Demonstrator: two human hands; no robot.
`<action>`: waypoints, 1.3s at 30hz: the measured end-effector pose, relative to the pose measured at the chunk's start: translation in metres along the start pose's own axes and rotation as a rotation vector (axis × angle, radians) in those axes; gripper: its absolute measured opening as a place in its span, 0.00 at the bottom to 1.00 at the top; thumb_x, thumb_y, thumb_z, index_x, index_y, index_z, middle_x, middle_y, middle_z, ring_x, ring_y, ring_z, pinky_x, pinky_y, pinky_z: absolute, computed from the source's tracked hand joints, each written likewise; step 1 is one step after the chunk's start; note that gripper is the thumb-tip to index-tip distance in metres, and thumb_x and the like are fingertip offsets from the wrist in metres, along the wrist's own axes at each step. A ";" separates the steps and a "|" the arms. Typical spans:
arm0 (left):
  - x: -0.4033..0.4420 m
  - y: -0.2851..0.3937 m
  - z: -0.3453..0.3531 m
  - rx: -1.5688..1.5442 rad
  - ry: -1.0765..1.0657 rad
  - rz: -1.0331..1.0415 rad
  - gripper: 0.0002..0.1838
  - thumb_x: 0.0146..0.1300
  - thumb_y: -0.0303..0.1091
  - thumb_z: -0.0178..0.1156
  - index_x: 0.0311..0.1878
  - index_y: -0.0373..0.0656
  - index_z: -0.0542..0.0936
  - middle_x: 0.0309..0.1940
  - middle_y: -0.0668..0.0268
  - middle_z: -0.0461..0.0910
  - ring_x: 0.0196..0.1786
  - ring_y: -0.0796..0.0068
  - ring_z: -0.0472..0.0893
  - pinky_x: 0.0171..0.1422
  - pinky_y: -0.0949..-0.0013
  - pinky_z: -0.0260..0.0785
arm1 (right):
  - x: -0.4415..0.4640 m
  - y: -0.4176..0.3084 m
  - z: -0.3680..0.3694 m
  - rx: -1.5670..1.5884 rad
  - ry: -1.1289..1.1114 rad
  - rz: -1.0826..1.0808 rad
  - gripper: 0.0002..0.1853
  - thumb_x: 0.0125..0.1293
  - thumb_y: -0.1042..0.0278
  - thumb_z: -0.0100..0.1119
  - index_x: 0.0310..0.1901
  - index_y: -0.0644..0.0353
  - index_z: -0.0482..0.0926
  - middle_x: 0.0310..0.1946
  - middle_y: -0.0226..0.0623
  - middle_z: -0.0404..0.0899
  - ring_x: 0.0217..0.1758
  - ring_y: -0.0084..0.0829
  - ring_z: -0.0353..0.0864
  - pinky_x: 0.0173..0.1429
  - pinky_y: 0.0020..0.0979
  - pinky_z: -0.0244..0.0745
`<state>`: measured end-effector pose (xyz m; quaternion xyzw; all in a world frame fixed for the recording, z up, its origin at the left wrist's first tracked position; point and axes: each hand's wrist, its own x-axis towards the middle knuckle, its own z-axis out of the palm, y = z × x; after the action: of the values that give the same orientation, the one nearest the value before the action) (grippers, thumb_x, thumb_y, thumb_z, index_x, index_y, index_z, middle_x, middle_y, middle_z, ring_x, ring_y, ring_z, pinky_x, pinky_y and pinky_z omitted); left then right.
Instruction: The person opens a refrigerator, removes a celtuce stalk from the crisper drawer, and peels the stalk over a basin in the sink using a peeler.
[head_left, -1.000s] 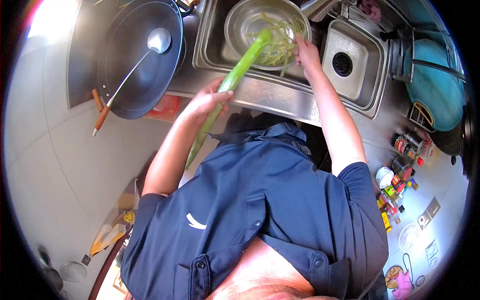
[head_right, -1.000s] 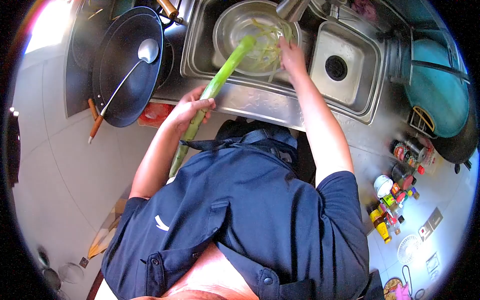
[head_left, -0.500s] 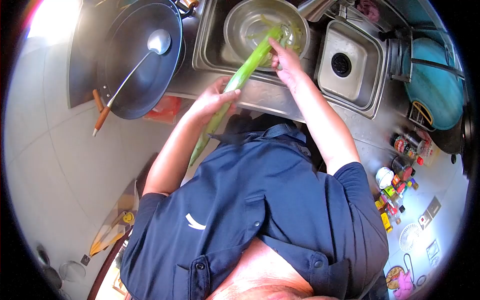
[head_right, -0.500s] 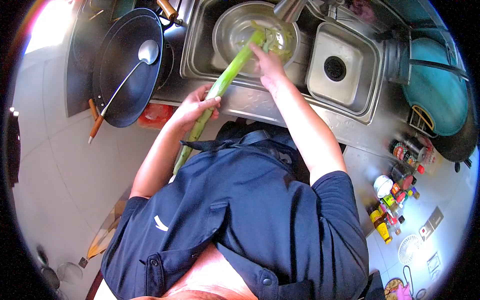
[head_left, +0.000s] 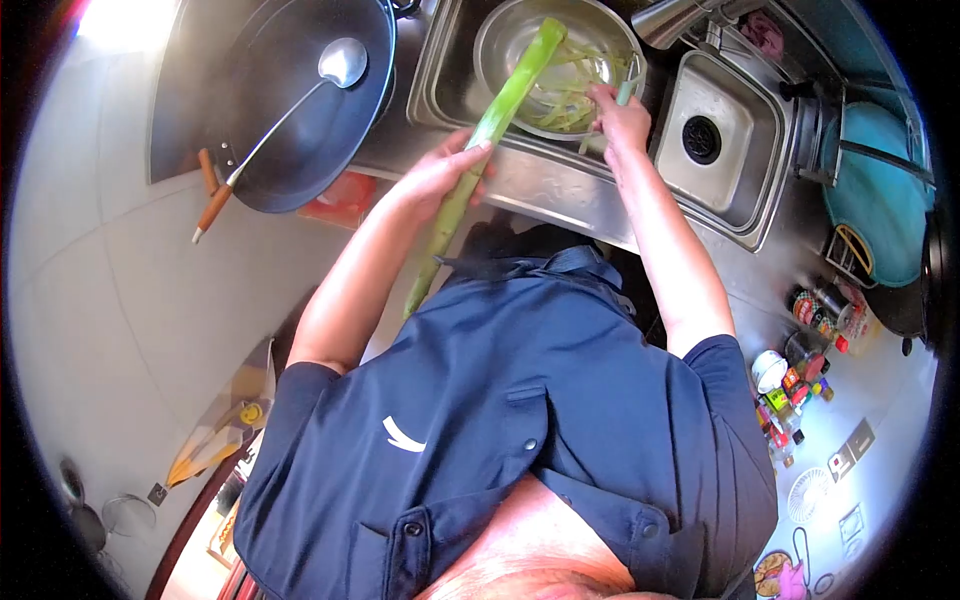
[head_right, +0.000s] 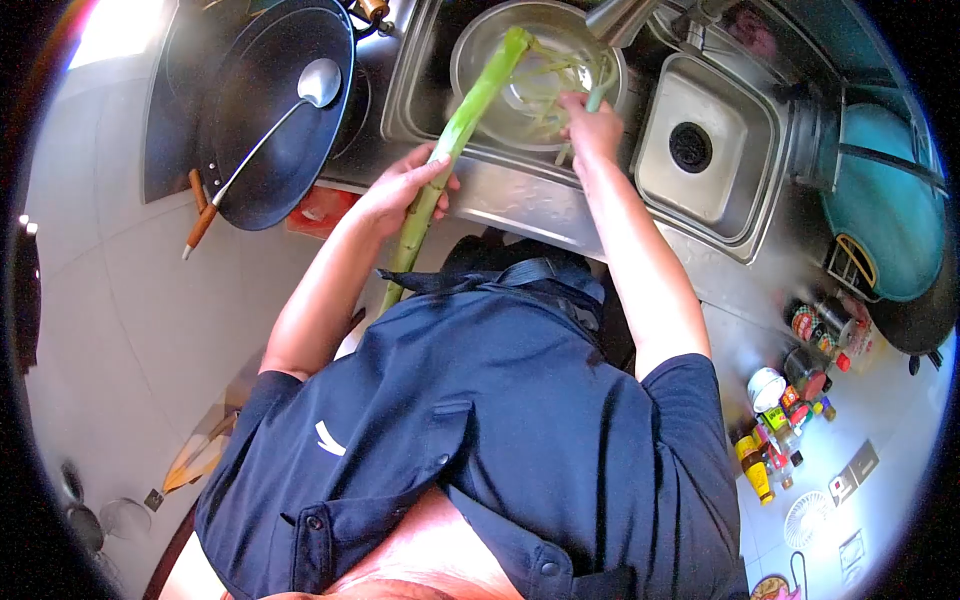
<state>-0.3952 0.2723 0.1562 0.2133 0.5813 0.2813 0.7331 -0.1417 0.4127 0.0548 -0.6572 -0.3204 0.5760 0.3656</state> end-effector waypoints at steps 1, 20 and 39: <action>-0.002 0.005 0.002 -0.016 0.014 0.006 0.30 0.73 0.48 0.62 0.72 0.46 0.68 0.40 0.67 0.80 0.32 0.79 0.79 0.35 0.72 0.75 | 0.004 -0.003 -0.002 -0.047 -0.007 0.036 0.13 0.70 0.63 0.68 0.49 0.63 0.84 0.37 0.38 0.87 0.28 0.24 0.82 0.30 0.27 0.77; 0.001 0.001 0.018 0.147 0.024 0.132 0.32 0.75 0.47 0.62 0.77 0.47 0.67 0.36 0.70 0.76 0.33 0.81 0.75 0.38 0.74 0.74 | -0.020 -0.020 0.026 0.623 -0.473 0.237 0.19 0.79 0.55 0.56 0.64 0.57 0.75 0.53 0.43 0.83 0.54 0.38 0.85 0.60 0.40 0.82; -0.028 0.003 0.048 -0.288 0.002 0.065 0.15 0.79 0.45 0.53 0.60 0.48 0.72 0.36 0.67 0.76 0.28 0.81 0.73 0.27 0.76 0.69 | -0.012 -0.025 -0.023 -0.782 -0.280 -0.365 0.31 0.72 0.40 0.56 0.59 0.62 0.81 0.51 0.58 0.84 0.54 0.56 0.85 0.58 0.49 0.78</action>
<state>-0.3535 0.2567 0.1897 0.1244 0.5284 0.3854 0.7462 -0.1201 0.4126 0.0838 -0.5946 -0.6708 0.4210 0.1385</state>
